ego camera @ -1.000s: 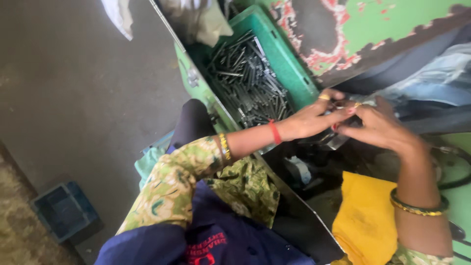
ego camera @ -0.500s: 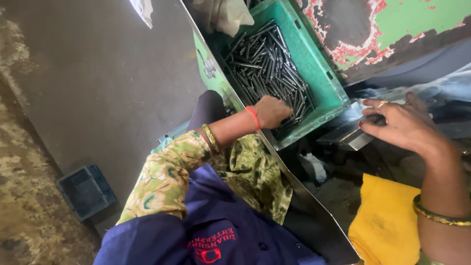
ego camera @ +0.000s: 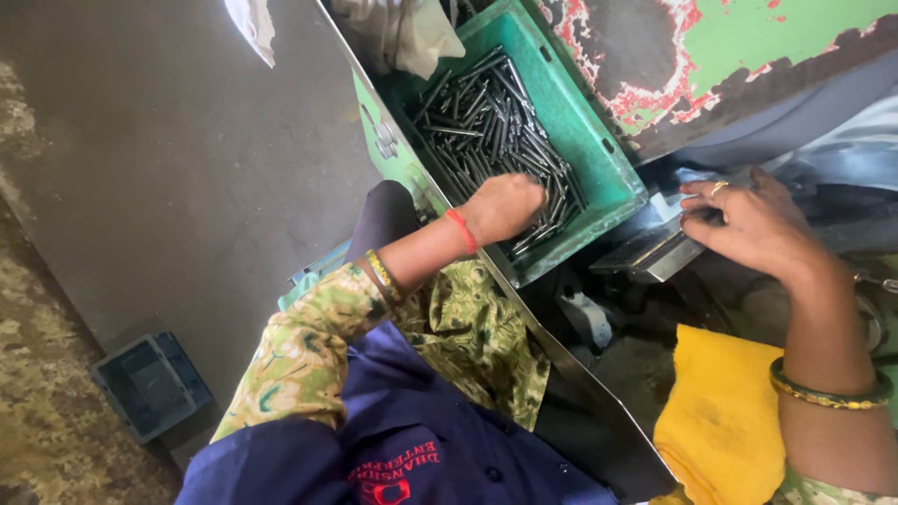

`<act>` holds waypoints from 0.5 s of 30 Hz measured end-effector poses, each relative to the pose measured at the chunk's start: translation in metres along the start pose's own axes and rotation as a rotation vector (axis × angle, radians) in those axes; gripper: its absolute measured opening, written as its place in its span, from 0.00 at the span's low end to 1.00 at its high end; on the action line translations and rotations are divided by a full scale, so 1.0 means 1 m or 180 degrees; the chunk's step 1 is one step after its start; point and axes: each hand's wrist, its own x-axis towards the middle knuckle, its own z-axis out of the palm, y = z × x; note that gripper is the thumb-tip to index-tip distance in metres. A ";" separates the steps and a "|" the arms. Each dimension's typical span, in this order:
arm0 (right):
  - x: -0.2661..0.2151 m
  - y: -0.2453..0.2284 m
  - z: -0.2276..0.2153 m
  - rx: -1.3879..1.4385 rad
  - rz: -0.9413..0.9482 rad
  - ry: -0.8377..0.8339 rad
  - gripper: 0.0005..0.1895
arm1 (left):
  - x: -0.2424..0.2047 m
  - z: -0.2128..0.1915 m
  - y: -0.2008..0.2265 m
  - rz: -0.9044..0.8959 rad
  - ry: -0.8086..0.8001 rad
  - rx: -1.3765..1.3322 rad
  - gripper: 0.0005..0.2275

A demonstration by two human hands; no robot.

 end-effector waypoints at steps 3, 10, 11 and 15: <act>-0.001 0.001 -0.001 -0.0024 0.0118 0.0082 0.23 | 0.003 -0.036 0.021 -0.0116 0.0584 -0.0796 0.05; 0.004 0.002 0.000 0.0117 0.0104 0.0147 0.21 | 0.011 -0.051 0.090 -0.0349 0.1354 -0.2406 0.07; 0.005 0.001 0.000 0.0109 0.0086 0.0189 0.21 | 0.011 -0.048 0.097 -0.0276 0.1392 -0.2456 0.07; 0.005 -0.003 -0.005 0.0114 0.0070 0.0251 0.19 | 0.011 -0.034 0.118 -0.0132 0.1305 -0.2297 0.08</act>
